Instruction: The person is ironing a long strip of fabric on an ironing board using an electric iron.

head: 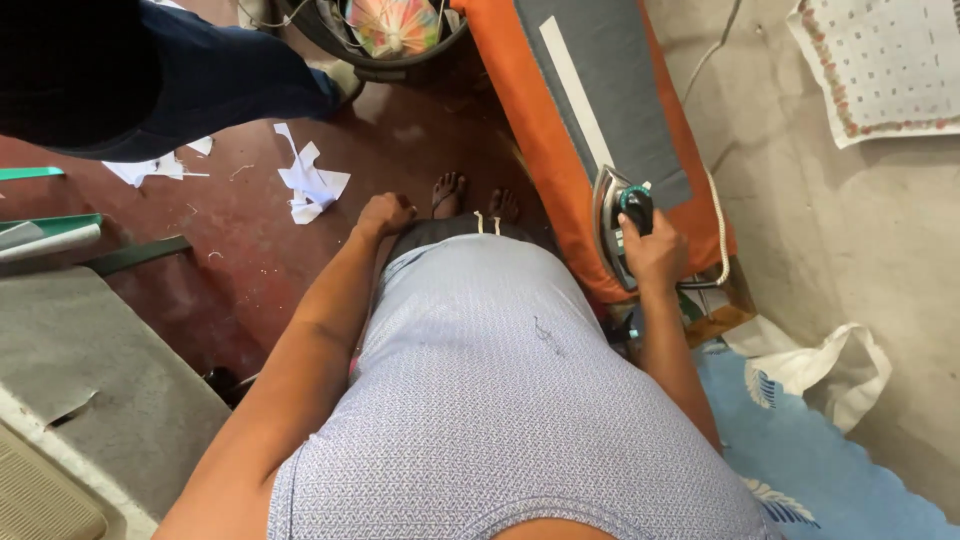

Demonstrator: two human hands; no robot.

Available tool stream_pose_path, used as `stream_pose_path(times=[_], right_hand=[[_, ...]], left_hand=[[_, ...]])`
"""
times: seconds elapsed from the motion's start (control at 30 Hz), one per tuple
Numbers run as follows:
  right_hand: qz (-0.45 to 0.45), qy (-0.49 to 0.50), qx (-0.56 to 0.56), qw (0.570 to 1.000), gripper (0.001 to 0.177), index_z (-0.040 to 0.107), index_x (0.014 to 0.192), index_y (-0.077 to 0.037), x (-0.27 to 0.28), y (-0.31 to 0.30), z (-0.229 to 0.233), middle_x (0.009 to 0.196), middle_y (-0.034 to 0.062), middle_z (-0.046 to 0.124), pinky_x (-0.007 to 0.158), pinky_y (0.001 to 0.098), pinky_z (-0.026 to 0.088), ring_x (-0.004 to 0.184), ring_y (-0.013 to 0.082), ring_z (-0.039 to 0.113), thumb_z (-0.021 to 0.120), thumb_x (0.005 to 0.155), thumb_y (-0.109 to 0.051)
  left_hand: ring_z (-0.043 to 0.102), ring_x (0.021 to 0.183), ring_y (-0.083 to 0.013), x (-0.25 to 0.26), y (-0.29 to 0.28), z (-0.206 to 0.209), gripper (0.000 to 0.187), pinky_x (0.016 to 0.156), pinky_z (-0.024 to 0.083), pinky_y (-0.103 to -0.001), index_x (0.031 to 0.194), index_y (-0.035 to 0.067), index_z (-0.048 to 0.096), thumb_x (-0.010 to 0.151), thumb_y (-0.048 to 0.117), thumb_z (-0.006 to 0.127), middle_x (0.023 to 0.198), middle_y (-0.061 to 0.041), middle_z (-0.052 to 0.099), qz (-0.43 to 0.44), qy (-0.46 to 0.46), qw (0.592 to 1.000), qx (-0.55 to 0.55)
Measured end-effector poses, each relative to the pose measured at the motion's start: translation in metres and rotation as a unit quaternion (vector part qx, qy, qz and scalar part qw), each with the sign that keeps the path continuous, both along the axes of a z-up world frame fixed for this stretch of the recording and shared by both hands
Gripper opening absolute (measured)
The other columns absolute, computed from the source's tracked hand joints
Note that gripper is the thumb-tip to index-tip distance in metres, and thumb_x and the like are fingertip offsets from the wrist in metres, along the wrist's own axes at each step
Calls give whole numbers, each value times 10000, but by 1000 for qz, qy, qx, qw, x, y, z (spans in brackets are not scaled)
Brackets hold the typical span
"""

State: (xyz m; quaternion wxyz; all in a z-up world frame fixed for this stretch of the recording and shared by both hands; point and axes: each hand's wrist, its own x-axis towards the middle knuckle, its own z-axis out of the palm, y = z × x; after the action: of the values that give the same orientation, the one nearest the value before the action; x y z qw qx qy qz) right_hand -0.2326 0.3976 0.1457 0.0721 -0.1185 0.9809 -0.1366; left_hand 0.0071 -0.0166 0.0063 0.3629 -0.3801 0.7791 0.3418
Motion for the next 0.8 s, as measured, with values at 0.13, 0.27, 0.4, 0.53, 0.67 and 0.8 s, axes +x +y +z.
stream_pose_path(times=[0.13,0.27,0.4,0.53,0.67,0.8], right_hand=[[-2,30,-20,999,390,671,816,-133,2,-3,4,673,127,701,619,506,584,704,418,734,886,823,-458],[-6,47,-40,998,378,668,794,-143,-4,-2,-4,648,113,691,589,485,580,684,398,736,911,807,-432],[-18,41,-61,997,377,672,770,-130,-16,-11,-9,618,139,661,554,460,553,655,403,718,914,796,-419],[-20,7,-154,988,309,703,812,-125,-25,-31,-3,651,156,663,587,423,553,686,399,719,903,818,-360],[17,27,-149,988,347,687,786,-204,-45,-63,2,623,75,631,564,385,546,657,315,715,913,794,-467],[68,56,-199,976,383,671,738,-219,-65,-104,11,561,65,605,532,375,533,608,327,708,871,852,-526]], left_hand=[[638,1245,-398,7,-1,-13,553,1057,519,-507,1276,170,744,936,583,609,1243,-198,728,-11,12,1000,3],[631,1250,-407,16,-2,-22,580,1062,515,-517,1263,176,748,923,616,583,1250,-198,725,-7,15,1000,8],[624,1269,-397,15,2,-20,566,1081,507,-499,1262,172,748,921,599,600,1269,-197,722,-22,0,1000,15],[638,1249,-389,10,6,-9,527,1065,522,-496,1262,186,748,928,561,588,1249,-179,731,-20,3,1000,12],[648,1235,-388,9,3,-28,507,1057,526,-496,1252,196,752,921,554,612,1228,-176,739,-5,11,1000,8],[647,1235,-375,8,4,-22,502,1060,525,-487,1259,216,751,918,552,602,1231,-160,740,-2,9,1000,9]])
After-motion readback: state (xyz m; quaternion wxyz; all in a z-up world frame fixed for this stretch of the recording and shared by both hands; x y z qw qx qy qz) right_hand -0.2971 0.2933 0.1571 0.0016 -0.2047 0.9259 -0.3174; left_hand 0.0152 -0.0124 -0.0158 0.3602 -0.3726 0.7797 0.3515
